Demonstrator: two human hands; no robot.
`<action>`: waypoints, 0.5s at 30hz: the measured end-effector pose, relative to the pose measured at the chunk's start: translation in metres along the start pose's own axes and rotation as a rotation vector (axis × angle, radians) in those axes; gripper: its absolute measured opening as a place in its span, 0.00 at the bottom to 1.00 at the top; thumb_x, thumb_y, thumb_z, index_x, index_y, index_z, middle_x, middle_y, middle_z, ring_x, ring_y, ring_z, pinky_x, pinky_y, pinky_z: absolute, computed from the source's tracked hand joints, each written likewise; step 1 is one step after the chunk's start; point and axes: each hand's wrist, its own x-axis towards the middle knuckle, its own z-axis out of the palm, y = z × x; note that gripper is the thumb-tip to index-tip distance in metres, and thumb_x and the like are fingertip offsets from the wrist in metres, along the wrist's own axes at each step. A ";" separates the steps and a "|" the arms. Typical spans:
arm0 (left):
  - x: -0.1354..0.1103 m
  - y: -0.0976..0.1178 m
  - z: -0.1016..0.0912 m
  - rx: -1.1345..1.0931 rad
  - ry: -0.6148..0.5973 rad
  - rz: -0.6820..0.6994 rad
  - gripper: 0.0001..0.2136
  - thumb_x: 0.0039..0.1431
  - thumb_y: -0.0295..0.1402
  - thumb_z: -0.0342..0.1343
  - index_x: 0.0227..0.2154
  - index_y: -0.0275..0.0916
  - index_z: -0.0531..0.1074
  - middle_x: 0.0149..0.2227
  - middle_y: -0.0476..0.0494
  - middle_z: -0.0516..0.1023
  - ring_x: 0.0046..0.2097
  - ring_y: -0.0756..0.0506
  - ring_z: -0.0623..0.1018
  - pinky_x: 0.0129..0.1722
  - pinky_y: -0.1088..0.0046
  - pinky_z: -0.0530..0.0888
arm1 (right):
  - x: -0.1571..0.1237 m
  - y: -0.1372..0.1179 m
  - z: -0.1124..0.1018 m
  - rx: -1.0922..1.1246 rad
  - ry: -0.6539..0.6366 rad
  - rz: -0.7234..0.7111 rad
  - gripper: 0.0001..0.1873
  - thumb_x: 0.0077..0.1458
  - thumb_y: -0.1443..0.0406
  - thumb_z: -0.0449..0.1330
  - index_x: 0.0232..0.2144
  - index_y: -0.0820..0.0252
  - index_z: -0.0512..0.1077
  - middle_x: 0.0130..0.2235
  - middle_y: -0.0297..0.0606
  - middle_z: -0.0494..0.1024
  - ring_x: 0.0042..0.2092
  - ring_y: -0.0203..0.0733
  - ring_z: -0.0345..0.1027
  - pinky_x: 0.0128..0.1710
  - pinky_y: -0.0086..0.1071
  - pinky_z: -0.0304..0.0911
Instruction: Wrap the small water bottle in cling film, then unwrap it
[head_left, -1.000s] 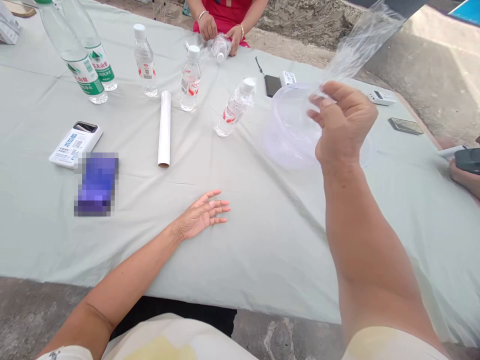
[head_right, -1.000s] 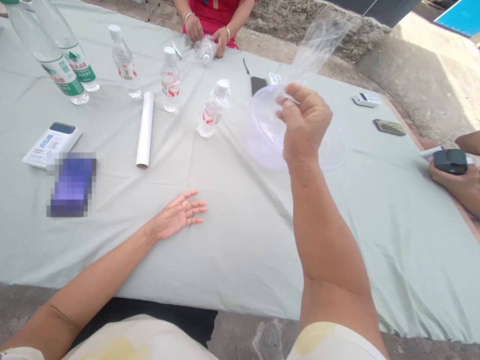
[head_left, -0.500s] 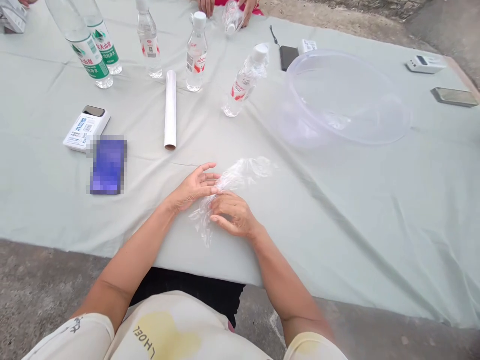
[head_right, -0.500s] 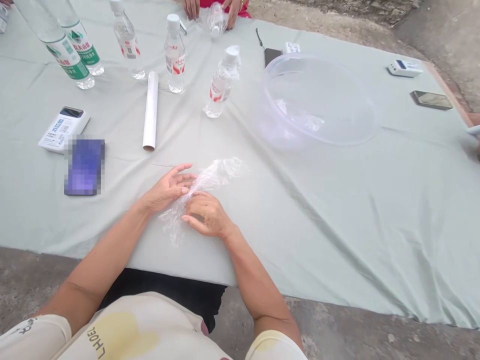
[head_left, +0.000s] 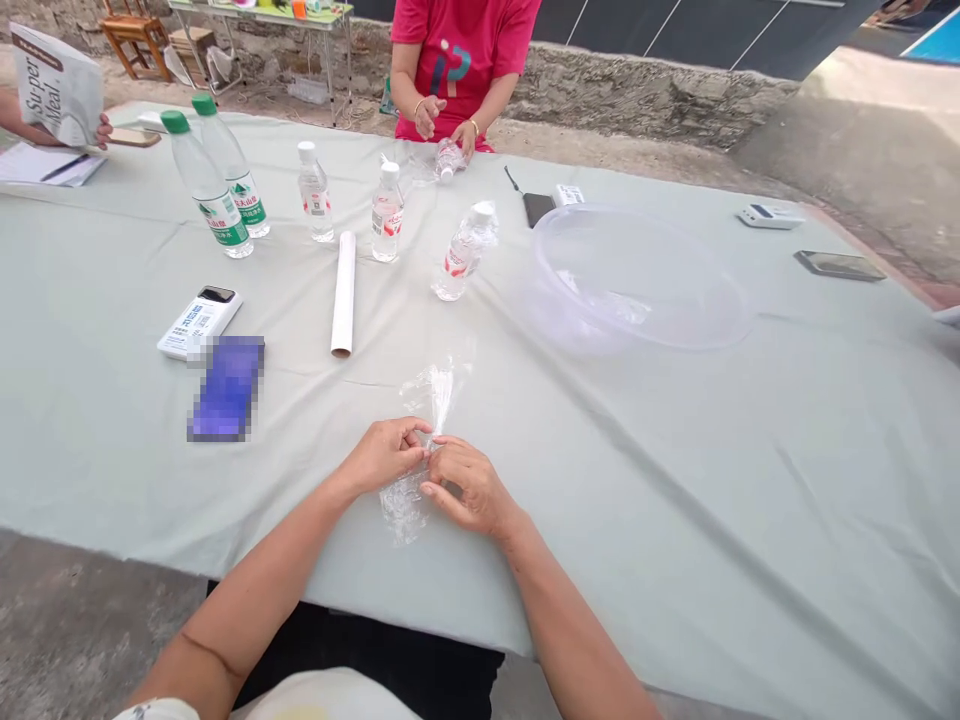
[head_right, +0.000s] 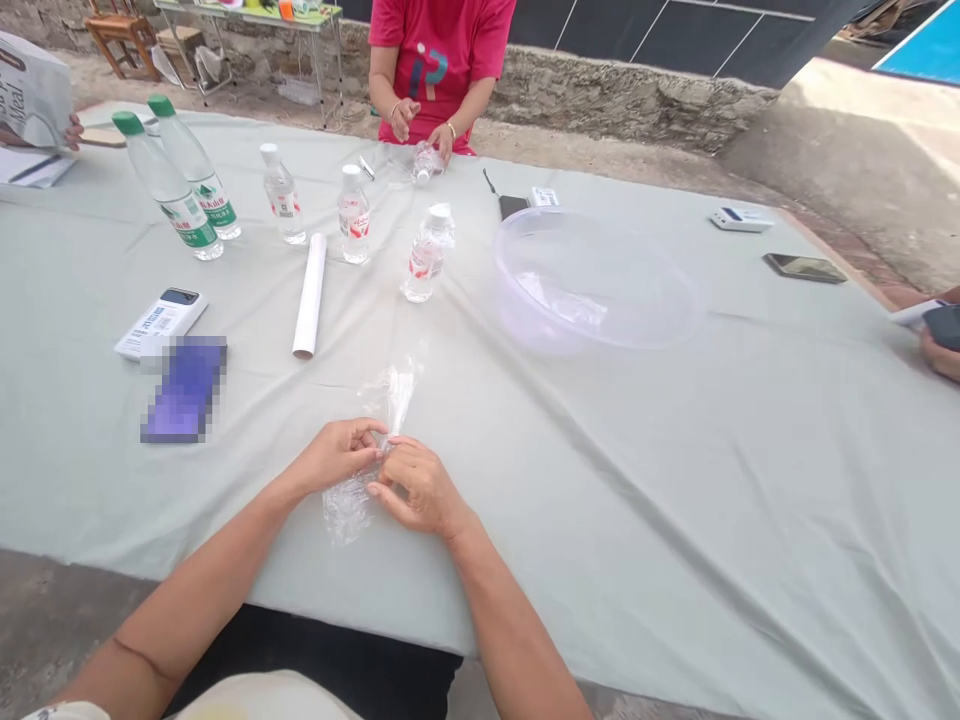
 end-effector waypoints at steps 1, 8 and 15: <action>0.001 -0.001 0.000 -0.029 0.030 0.009 0.10 0.54 0.33 0.55 0.39 0.39 0.75 0.27 0.52 0.74 0.28 0.50 0.72 0.29 0.74 0.69 | 0.000 0.001 -0.001 0.022 0.014 0.014 0.07 0.61 0.65 0.57 0.29 0.54 0.66 0.26 0.29 0.74 0.29 0.36 0.71 0.53 0.45 0.70; 0.004 -0.001 0.001 -0.412 0.089 0.079 0.07 0.56 0.36 0.57 0.32 0.38 0.69 0.33 0.48 0.74 0.34 0.50 0.75 0.32 0.74 0.72 | -0.001 0.006 -0.009 0.402 0.524 0.634 0.28 0.61 0.51 0.58 0.60 0.50 0.59 0.60 0.48 0.68 0.59 0.49 0.68 0.51 0.45 0.72; -0.001 0.004 0.006 -0.437 -0.068 0.150 0.10 0.60 0.40 0.56 0.34 0.38 0.66 0.39 0.43 0.78 0.37 0.48 0.80 0.31 0.75 0.73 | 0.010 -0.003 -0.005 1.061 0.273 1.020 0.50 0.45 0.48 0.71 0.64 0.54 0.55 0.50 0.44 0.78 0.44 0.47 0.76 0.40 0.40 0.74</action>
